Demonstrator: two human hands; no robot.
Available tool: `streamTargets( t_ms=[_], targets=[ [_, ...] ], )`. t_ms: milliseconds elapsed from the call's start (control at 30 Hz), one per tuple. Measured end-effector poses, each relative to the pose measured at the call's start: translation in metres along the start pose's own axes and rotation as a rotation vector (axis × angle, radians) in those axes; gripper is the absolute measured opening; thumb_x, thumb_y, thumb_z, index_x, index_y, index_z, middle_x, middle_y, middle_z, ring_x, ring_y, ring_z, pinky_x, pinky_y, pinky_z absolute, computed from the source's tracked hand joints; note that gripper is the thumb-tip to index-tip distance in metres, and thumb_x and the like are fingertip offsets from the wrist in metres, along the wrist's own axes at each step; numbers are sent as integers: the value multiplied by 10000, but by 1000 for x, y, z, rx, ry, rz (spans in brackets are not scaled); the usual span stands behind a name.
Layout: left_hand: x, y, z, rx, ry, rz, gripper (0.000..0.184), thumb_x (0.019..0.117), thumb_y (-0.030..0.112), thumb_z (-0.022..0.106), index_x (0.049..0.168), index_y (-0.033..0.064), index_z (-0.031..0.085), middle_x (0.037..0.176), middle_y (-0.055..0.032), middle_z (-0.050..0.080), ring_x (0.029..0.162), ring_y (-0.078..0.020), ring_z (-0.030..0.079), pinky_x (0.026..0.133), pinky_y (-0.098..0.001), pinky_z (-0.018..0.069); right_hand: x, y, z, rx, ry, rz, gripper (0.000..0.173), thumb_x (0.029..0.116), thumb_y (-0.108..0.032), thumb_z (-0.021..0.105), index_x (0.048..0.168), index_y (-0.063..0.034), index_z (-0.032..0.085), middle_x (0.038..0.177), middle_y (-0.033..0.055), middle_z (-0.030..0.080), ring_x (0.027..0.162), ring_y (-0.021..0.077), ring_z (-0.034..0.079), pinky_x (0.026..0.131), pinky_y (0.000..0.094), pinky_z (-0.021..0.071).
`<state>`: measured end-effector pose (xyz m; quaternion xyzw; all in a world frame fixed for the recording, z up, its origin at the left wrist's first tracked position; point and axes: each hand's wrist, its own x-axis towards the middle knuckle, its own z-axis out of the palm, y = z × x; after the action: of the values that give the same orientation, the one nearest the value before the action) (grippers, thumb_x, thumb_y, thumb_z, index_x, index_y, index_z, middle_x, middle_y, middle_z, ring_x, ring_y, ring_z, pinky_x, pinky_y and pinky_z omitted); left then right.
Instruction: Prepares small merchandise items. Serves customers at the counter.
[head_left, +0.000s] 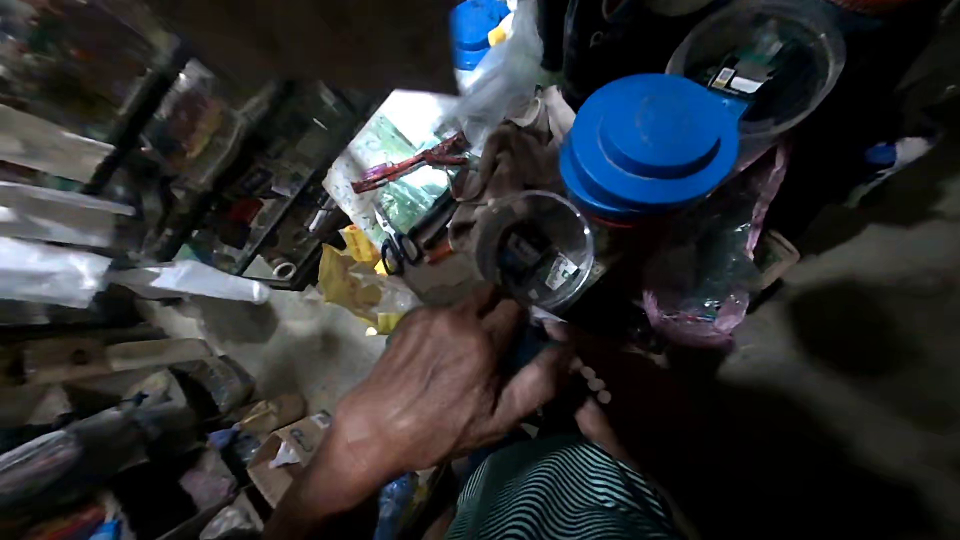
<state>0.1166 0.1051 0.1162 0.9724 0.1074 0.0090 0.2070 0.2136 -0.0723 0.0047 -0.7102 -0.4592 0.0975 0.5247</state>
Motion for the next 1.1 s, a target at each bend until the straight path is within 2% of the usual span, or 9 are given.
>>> streamTargets(
  t_ms=[67,133,200,300,500,700,867,967,1100],
  targets=[
    [-20,-8,0,-262,59,-23,683,984,673,472,1208,67,693,1000,-17,716,808,-48,659,670,-259,563,-3,-3,12,168,16,56,337,1014,-261,604,1251,-38,690,1053,46,745,955,-6,679,880,165,549],
    [-45,-24,14,-532,190,-9,775,961,679,523,1383,31,580,1123,-46,716,940,-41,664,799,-246,578,-12,-5,29,448,78,202,318,993,-268,670,1232,-60,684,1109,-79,729,974,-108,639,886,102,532],
    [-65,-36,46,-644,303,-49,722,961,588,608,1418,33,551,1238,-81,681,1094,-91,650,941,-304,562,-20,-15,49,674,195,349,279,918,-108,735,1192,-78,685,1033,-115,723,781,-74,630,691,123,553],
    [-82,-43,97,-731,386,-77,732,963,482,666,1393,-91,519,1361,-176,617,1259,-118,592,1083,-317,497,-28,-32,79,661,336,355,320,841,10,770,1155,-14,711,1053,-79,761,868,-25,701,764,157,605],
    [-109,-54,121,-794,415,-184,979,894,517,729,1467,-177,343,1375,-262,572,1258,-170,585,1074,-319,488,-54,-53,125,602,249,436,162,826,4,745,983,-3,710,878,-91,757,794,-54,700,727,153,607],
    [-129,-77,103,-776,296,-518,935,795,486,819,1415,-103,440,1108,-112,674,919,-23,655,834,-219,561,-63,-58,131,714,-15,529,255,876,-9,687,1124,51,690,848,-75,723,654,-70,617,601,127,545],
    [-138,-124,79,-434,-6,-463,704,848,430,788,1340,-24,569,1178,-174,675,1037,-246,677,924,-454,565,-64,-36,111,745,3,761,229,952,-101,669,1155,-1,704,693,-76,653,485,-4,537,435,170,481],
    [-133,-113,51,-190,-33,-197,646,816,375,803,1311,8,608,1194,-210,663,1051,-352,672,861,-544,571,-56,-29,102,807,59,723,179,954,-103,674,1109,-21,712,658,-84,634,475,8,540,445,177,493],
    [-123,-125,61,-174,-111,-243,662,832,385,805,1322,-5,592,1220,-234,641,1100,-394,647,891,-576,553,-38,-29,101,797,89,589,216,948,-91,682,1144,1,690,711,-86,661,514,-10,554,470,165,498]
  ],
)
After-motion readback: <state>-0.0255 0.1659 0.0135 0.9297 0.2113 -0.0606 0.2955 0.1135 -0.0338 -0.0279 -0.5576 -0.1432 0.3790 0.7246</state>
